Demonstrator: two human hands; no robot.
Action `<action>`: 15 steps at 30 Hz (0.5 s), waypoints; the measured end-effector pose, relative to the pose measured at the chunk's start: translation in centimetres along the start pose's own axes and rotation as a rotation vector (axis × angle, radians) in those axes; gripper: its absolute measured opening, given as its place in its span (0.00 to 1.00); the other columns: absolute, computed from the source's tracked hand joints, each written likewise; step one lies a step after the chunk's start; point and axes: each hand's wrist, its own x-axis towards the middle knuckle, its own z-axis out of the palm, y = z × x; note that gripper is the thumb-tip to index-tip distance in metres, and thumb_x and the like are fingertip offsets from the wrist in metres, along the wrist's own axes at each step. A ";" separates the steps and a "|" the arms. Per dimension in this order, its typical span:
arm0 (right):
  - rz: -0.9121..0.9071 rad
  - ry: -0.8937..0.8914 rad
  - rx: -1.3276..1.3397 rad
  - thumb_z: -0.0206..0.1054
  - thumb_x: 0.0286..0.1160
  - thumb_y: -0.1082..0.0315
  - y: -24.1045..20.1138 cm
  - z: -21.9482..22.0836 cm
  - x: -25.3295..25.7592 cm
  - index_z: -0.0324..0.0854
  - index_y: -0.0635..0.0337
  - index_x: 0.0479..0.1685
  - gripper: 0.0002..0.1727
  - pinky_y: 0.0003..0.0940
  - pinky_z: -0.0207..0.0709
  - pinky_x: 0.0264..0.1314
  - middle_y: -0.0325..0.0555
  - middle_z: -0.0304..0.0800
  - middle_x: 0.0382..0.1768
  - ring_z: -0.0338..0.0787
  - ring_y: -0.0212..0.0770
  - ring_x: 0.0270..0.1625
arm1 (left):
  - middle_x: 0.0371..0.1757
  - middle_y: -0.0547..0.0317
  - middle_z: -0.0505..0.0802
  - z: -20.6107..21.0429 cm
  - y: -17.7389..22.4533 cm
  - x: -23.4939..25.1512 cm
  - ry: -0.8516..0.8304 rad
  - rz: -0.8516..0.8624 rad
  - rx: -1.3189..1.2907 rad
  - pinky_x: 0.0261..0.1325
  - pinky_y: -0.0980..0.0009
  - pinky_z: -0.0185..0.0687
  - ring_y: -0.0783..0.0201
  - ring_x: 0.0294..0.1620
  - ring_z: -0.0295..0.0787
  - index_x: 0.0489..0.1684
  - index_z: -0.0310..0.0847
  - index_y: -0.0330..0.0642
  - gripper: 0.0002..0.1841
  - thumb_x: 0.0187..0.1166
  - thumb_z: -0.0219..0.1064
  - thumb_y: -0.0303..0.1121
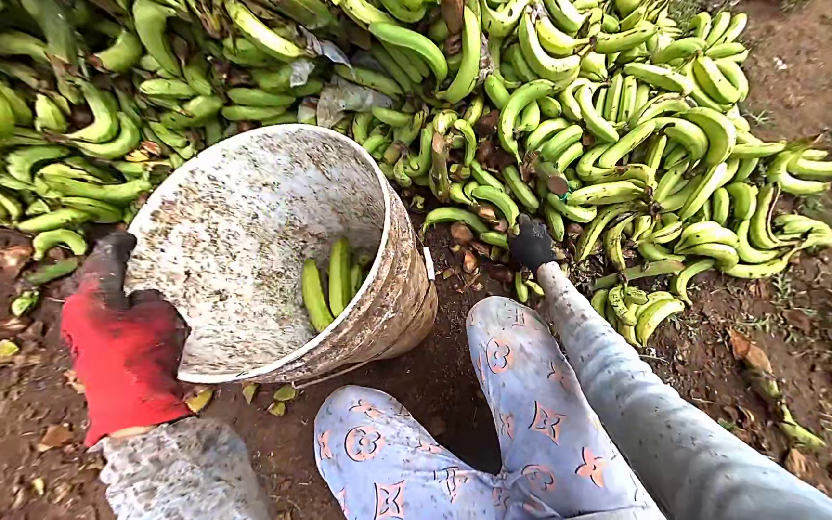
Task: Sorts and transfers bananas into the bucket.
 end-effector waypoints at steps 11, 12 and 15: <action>0.072 -0.234 -0.271 0.82 0.55 0.36 2.4 2.1 1.3 0.56 0.62 0.91 0.64 0.76 0.66 0.76 0.69 0.65 0.85 0.69 0.72 0.83 | 0.83 0.29 0.73 -0.2 1.1 -0.1 -0.032 -0.029 0.101 0.77 0.26 0.61 0.28 0.83 0.67 0.87 0.67 0.49 0.30 0.84 0.54 0.21; 0.092 -0.234 -0.278 0.81 0.52 0.34 2.1 2.2 1.9 0.57 0.60 0.90 0.64 0.75 0.70 0.73 0.69 0.74 0.79 0.75 0.71 0.79 | 0.84 0.30 0.72 -0.2 1.1 -0.1 -0.027 -0.023 0.105 0.78 0.27 0.61 0.29 0.84 0.67 0.87 0.68 0.49 0.30 0.84 0.54 0.20; 0.064 -0.350 -0.405 0.83 0.51 0.41 1.0 3.9 1.1 0.82 0.62 0.70 0.45 0.77 0.72 0.68 0.66 0.85 0.68 0.82 0.69 0.73 | 0.84 0.32 0.72 -0.4 1.0 -0.3 -0.025 -0.010 0.111 0.80 0.29 0.60 0.31 0.85 0.67 0.86 0.69 0.46 0.29 0.83 0.54 0.20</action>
